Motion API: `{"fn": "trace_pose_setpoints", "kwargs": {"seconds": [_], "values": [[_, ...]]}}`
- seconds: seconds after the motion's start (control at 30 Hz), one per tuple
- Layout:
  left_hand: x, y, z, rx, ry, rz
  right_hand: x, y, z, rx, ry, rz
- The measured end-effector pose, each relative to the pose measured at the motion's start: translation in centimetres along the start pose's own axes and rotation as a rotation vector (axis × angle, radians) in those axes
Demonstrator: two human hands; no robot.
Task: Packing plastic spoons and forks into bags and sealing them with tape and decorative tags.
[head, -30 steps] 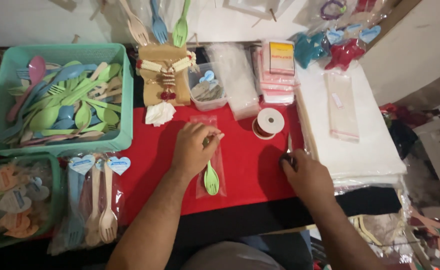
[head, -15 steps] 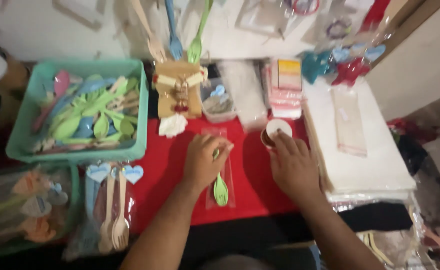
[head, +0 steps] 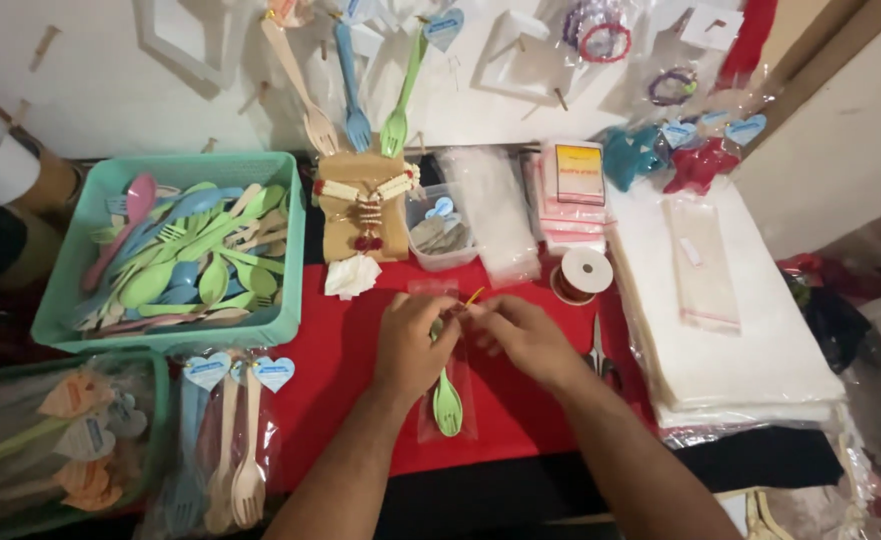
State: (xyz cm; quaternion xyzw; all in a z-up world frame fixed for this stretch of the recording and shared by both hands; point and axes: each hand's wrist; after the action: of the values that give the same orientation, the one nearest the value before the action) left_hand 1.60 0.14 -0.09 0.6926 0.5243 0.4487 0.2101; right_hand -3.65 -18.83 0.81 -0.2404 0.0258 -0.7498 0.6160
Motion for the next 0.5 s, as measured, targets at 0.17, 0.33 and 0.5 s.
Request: {"fn": "trace_pose_setpoints", "kwargs": {"seconds": [0.17,0.33,0.5], "values": [[0.3,0.2,0.0,0.028,0.003,-0.015,-2.5,2.6,-1.5,-0.010,0.336,0.182],[-0.2,-0.2,-0.3,0.033,0.064,0.037,-3.0,3.8,-3.8,0.025,0.515,0.213],[0.4,1.4,-1.4,-0.025,0.142,0.037,-2.5,3.2,-2.8,0.015,0.596,0.162]]}}
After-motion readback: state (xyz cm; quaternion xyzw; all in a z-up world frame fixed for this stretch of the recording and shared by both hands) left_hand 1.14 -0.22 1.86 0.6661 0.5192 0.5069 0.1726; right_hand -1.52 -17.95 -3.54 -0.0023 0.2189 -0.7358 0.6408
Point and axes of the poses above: each hand's wrist, its own y-axis towards the middle knuckle, its own x-axis out of the back of the hand, z = x × y, and after that the axes turned 13 degrees about -x, right-handed
